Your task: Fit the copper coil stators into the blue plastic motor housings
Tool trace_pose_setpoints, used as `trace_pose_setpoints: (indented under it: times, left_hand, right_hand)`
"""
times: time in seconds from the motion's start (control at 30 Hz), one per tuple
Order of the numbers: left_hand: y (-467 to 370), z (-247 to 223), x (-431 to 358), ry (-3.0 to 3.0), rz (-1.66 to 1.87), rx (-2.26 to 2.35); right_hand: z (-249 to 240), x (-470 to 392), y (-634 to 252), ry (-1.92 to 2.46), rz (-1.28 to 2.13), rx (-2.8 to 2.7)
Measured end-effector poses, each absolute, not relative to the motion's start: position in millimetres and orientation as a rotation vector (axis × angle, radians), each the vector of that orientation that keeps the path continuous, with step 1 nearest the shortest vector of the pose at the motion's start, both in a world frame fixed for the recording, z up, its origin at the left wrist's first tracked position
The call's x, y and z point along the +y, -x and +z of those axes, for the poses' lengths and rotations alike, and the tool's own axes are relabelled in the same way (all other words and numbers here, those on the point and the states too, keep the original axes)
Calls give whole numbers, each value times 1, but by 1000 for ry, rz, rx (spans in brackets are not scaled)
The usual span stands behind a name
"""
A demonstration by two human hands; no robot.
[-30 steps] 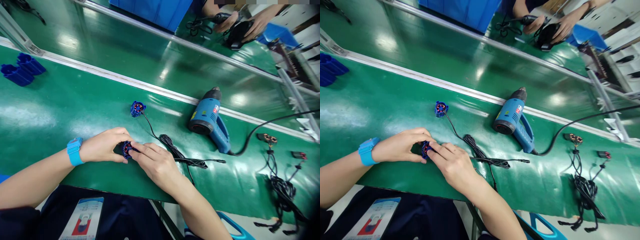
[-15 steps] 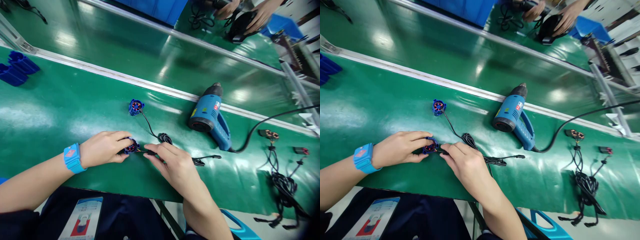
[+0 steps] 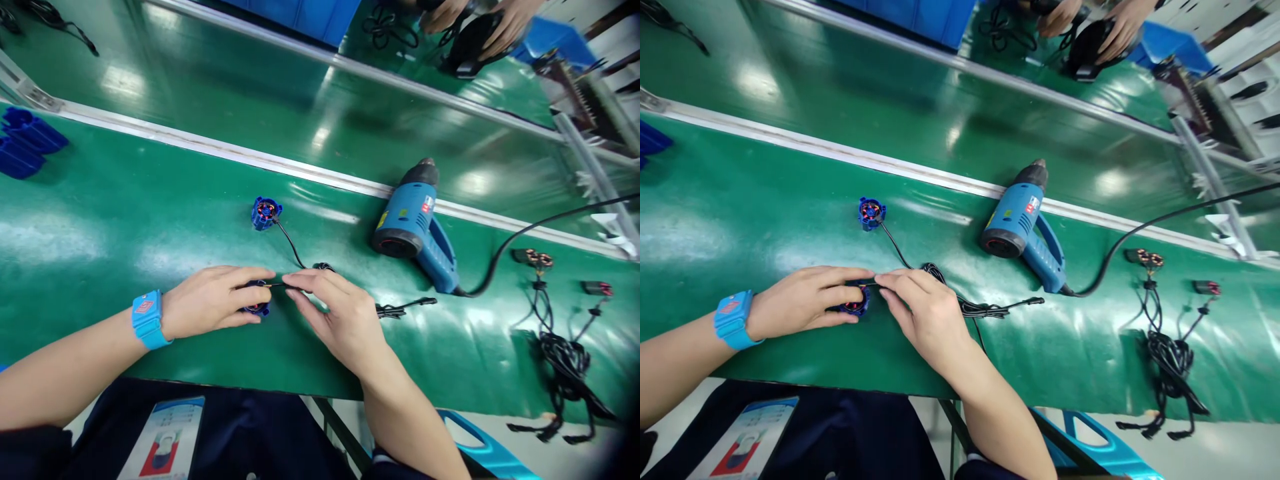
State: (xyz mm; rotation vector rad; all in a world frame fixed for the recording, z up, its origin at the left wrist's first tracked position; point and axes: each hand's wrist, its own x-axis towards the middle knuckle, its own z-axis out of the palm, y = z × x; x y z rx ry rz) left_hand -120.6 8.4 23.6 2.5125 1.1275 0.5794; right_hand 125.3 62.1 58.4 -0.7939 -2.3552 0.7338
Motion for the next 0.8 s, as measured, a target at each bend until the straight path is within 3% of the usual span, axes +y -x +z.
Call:
trace_pose_setpoints:
  times: [0.43, 0.8]
  left_hand:
    - [114, 33, 9, -2572, 421, 1550]
    - [111, 37, 8, -2515, 321, 1645]
  right_hand:
    - [41, 42, -104, 669, 307, -2345]
    - [27, 27, -103, 580, 263, -2534]
